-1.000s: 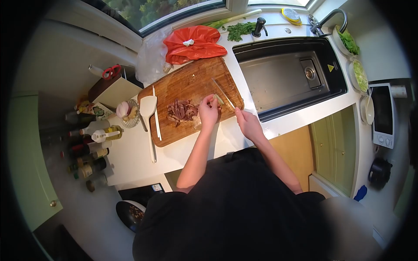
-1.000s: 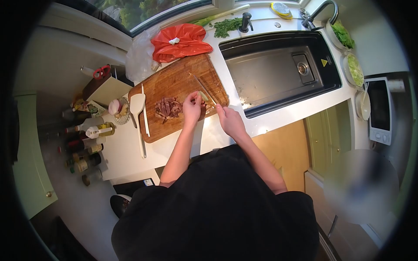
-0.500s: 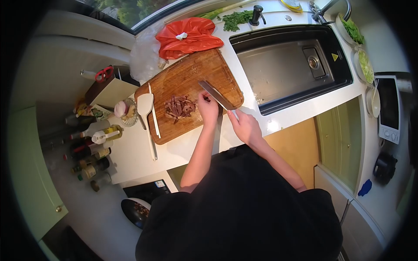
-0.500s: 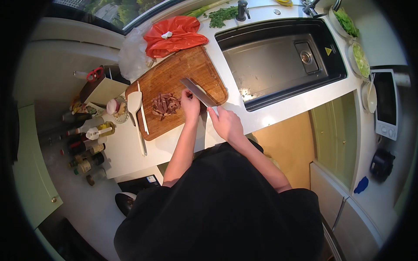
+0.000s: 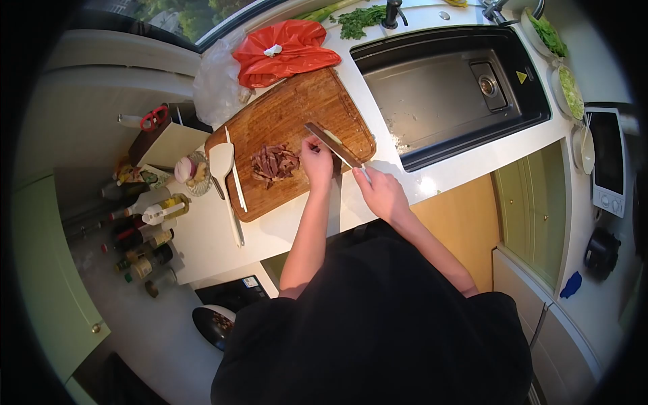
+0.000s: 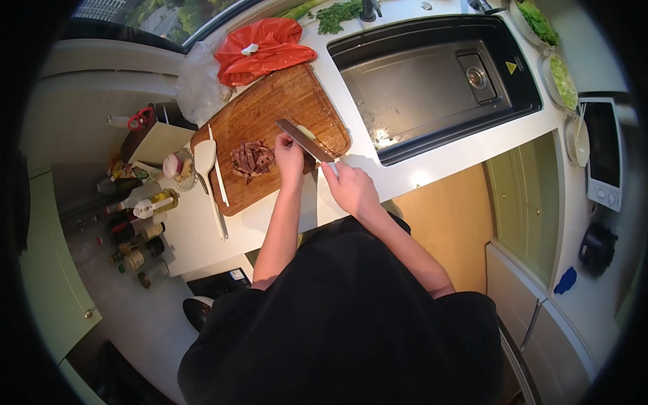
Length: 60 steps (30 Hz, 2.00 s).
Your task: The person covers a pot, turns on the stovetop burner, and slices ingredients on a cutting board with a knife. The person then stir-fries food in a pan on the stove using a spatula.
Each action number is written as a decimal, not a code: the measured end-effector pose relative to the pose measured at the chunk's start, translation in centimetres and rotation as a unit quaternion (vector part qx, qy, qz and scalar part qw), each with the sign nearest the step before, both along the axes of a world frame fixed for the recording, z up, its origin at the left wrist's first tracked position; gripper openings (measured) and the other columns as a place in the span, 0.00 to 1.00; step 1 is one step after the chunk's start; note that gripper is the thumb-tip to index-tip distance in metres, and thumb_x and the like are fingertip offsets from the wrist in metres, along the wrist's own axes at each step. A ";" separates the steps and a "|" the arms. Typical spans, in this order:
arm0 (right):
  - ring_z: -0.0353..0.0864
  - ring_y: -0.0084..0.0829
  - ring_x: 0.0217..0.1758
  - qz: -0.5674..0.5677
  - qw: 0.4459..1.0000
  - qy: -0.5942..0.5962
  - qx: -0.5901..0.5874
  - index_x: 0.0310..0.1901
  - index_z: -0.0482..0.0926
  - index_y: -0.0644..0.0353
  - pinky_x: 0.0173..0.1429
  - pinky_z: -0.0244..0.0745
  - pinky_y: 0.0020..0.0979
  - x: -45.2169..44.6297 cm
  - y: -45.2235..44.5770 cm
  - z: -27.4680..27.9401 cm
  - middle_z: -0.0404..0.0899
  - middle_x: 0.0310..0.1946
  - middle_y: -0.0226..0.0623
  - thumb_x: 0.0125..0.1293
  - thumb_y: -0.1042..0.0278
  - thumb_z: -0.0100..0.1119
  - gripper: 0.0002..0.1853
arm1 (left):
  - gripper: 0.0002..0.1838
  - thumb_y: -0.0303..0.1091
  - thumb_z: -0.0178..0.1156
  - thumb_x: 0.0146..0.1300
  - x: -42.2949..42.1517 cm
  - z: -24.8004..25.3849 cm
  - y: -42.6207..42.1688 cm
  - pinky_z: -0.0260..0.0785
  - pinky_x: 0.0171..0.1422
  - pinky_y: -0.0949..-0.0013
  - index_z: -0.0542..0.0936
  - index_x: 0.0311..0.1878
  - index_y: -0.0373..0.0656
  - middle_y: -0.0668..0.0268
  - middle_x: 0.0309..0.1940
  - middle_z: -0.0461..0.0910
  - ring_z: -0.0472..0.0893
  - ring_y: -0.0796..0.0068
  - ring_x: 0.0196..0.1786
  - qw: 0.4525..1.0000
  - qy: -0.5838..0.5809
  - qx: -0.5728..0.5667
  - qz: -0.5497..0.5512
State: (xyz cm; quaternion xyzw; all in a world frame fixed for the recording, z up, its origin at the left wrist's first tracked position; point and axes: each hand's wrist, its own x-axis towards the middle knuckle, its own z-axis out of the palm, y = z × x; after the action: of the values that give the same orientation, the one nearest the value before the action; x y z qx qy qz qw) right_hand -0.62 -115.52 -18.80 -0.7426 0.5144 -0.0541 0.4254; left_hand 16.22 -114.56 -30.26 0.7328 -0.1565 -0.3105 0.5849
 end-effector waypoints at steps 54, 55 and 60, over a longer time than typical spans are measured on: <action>0.81 0.61 0.43 -0.058 0.995 -0.012 0.080 0.32 0.81 0.71 0.50 0.74 0.52 -1.6 -3.4 -1.8 0.81 0.33 0.62 0.77 0.42 0.40 0.35 | 0.07 0.29 0.67 0.58 5.3 5.8 -4.0 0.77 0.46 0.63 0.84 0.40 0.44 0.65 0.41 0.82 0.82 0.62 0.45 0.722 -0.508 -0.076 -0.464; 0.81 0.62 0.43 -0.054 0.995 -0.005 0.084 0.32 0.81 0.71 0.51 0.74 0.52 -1.5 -3.3 -1.8 0.81 0.33 0.62 0.77 0.42 0.39 0.35 | 0.07 0.29 0.67 0.58 5.4 5.7 -4.2 0.77 0.47 0.63 0.84 0.41 0.44 0.65 0.42 0.82 0.82 0.62 0.46 0.718 -0.506 -0.070 -0.472; 0.81 0.62 0.43 -0.027 0.996 -0.007 0.084 0.32 0.81 0.72 0.50 0.75 0.52 -2.2 -3.4 -0.6 0.81 0.33 0.62 0.78 0.43 0.36 0.36 | 0.08 0.28 0.65 0.59 5.9 5.1 -4.4 0.78 0.47 0.63 0.84 0.42 0.46 0.67 0.44 0.82 0.82 0.63 0.47 0.711 -0.500 -0.071 -0.489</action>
State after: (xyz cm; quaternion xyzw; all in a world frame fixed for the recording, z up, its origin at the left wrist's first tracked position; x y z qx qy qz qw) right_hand -2.82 -118.91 -19.36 -0.6900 0.5336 -0.0279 0.4882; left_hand 22.16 -118.97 -25.18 0.5583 -0.7844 -0.1292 0.2373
